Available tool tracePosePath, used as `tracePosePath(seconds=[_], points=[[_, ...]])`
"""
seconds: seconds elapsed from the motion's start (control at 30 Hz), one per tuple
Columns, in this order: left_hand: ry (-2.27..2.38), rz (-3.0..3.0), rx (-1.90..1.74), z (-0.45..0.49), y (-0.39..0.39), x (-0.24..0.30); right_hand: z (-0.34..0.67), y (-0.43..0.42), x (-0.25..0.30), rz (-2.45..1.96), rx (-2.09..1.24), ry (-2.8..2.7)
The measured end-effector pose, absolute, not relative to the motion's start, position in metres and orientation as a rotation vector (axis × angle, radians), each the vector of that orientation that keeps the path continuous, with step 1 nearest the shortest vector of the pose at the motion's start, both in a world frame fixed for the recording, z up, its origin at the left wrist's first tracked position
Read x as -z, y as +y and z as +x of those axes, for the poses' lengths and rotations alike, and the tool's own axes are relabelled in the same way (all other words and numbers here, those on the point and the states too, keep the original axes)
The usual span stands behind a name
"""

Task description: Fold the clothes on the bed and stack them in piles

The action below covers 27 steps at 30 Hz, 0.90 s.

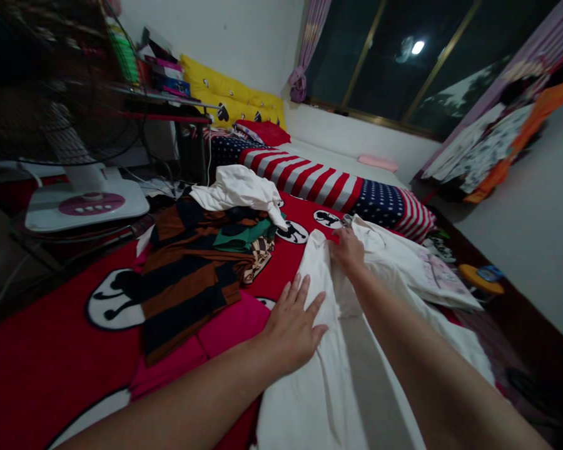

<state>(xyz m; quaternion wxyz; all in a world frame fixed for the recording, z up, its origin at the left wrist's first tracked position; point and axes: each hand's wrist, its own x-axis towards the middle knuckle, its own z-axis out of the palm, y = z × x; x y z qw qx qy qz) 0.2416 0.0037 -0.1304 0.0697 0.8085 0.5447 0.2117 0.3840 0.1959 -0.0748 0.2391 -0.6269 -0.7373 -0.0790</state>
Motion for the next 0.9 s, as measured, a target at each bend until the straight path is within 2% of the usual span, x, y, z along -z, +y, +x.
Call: tracePosePath(seconds=[0.17, 0.4, 0.5, 0.63, 0.73, 0.9], points=[[1.627, 2.456, -0.655, 0.241, 0.005, 0.132, 0.415, 0.165, 0.064, -1.636, 0.355, -1.916], [1.64, 2.482, -0.625, 0.243, 0.007, 0.131, 0.447, 0.114, 0.074, -2.176, 0.346, -2.05], [1.643, 2.488, -0.611, 0.242, 0.006, 0.131, 0.445, 0.11, 0.087, -2.011, 0.215, -2.025], [1.637, 2.5, -0.617, 0.241, 0.006, 0.132, 0.443, 0.112, 0.093, -1.564, -0.106, -1.936], [1.624, 2.51, -0.627, 0.24, 0.005, 0.132, 0.454, 0.111, 0.096, -1.356, -0.043, -1.771], [1.615, 2.517, -0.618, 0.24, 0.005, 0.13, 0.473, 0.105, 0.101, -1.713, 0.045, -1.767]])
